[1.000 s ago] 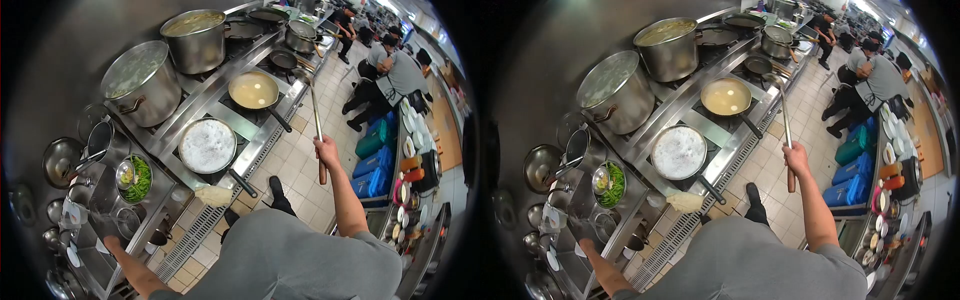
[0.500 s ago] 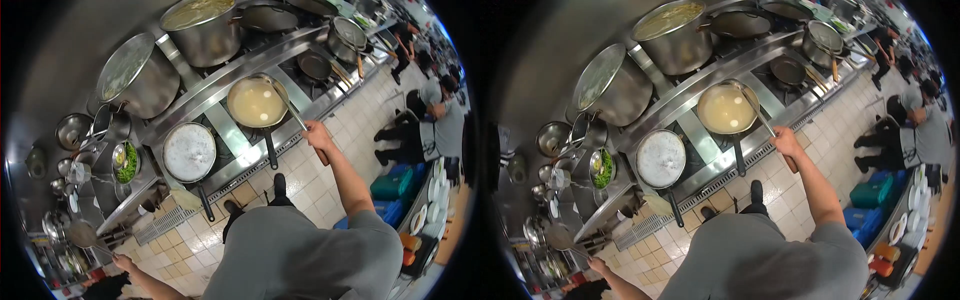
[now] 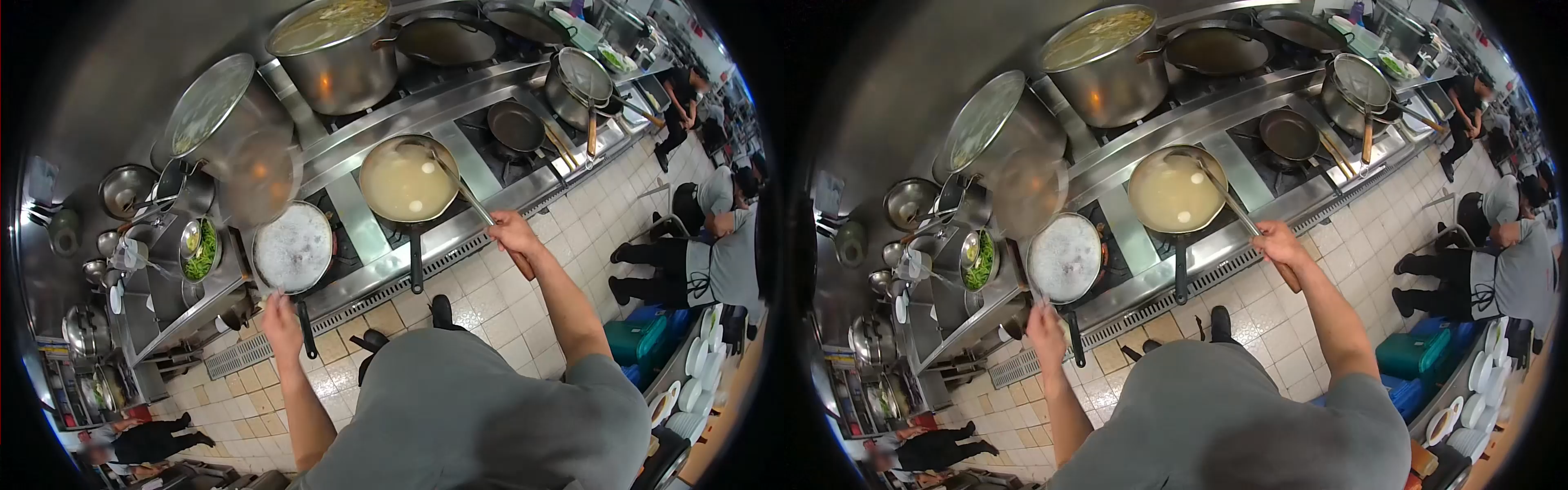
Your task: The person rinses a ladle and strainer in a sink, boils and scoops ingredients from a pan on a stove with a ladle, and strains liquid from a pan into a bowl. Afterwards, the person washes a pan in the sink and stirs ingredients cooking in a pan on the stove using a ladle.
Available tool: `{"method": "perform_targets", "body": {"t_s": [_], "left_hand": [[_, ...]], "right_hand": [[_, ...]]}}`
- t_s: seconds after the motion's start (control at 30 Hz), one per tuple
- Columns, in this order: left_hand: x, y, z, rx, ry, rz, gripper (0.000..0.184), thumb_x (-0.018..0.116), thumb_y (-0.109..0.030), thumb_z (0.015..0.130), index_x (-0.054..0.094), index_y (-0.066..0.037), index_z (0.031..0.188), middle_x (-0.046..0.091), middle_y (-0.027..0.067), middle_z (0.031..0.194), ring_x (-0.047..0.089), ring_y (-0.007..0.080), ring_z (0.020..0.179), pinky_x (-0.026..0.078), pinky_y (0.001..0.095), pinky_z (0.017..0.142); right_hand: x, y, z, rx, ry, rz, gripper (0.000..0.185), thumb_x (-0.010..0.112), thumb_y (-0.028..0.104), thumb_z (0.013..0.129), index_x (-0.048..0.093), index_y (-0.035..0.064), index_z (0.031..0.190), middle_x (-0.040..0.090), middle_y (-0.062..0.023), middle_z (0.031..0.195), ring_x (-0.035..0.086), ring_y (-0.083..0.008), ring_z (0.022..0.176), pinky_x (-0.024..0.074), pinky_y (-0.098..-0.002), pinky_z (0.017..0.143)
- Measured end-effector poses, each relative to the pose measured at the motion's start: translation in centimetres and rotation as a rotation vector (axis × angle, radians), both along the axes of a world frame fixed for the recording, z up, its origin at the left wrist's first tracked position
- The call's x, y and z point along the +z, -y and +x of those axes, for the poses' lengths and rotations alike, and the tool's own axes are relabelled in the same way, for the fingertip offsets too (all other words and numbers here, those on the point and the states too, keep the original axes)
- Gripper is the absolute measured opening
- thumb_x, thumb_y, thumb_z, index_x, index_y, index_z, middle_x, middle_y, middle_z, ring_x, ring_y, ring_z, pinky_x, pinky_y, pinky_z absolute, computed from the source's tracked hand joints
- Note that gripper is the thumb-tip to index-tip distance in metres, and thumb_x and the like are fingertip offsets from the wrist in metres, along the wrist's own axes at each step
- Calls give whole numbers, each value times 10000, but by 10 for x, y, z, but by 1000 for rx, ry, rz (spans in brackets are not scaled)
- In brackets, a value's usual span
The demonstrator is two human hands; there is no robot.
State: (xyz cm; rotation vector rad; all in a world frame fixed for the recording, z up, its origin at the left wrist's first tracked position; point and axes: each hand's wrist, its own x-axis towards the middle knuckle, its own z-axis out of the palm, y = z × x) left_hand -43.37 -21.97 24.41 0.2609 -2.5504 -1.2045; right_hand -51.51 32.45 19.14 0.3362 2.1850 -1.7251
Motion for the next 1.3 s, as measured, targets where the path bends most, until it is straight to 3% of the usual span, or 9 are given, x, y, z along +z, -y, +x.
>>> {"method": "perform_targets", "body": {"t_s": [0.17,0.3,0.5,0.6,0.67,0.77,0.83,0.9,1.3], "left_hand": [[1,-106,-94,-304,-19,-411,245,546,-130,994,643,10,1169,708,245,1009,677,449,907,528,530,773],[-41,-125,-139,-331,95,-614,226,523,-167,1002,641,0,1099,702,254,1011,674,459,891,528,543,782],[-48,-125,-142,-449,267,-584,229,546,-201,996,644,-6,1067,706,245,968,674,453,895,542,521,776],[-45,-123,-140,-518,330,-343,248,563,-225,1008,656,0,1053,706,185,820,686,369,708,539,452,661],[-14,-136,-136,-415,814,17,265,563,-234,1022,669,3,1072,633,89,686,592,222,521,474,364,541],[-1,-140,-131,-471,895,64,274,536,-227,1032,674,1,1093,550,21,647,485,115,463,397,318,467],[4,-142,-130,-468,922,107,270,541,-224,1023,675,1,1090,553,23,648,487,123,463,392,315,460],[7,-144,-128,-468,948,150,266,547,-220,1014,677,0,1086,557,26,648,490,131,464,388,312,452],[4,-163,-114,-455,1009,581,285,555,-189,1010,627,34,1172,565,20,648,452,102,432,341,260,387]], "right_hand": [[-15,-1,13,-38,84,-201,146,656,92,909,670,-14,1007,614,-40,716,536,-107,506,432,-249,454],[-12,4,27,-143,149,-385,189,647,102,909,661,-13,1058,616,-38,714,543,-110,501,443,-255,459],[-18,3,38,-95,101,-278,138,602,76,897,654,-4,997,598,-30,700,535,-112,469,444,-262,440],[-8,4,38,-58,42,-150,148,592,71,897,661,-6,1003,581,-22,682,537,-107,475,461,-276,445],[3,5,34,-53,-4,-86,158,590,69,895,661,-6,1015,577,-20,682,540,-104,483,469,-281,451],[-12,-1,20,-9,-133,60,169,595,73,893,660,-2,1030,575,-15,685,541,-98,490,473,-285,451],[-20,-8,7,36,-222,143,172,603,81,892,661,1,1032,577,-13,690,539,-94,488,470,-284,445],[-17,-12,0,60,-112,117,245,655,127,819,658,-29,1007,657,-183,770,645,-276,734,512,-396,707],[22,-24,34,104,-265,277,316,642,124,851,668,-2,1139,691,-258,957,687,-392,893,527,-421,812]]}}
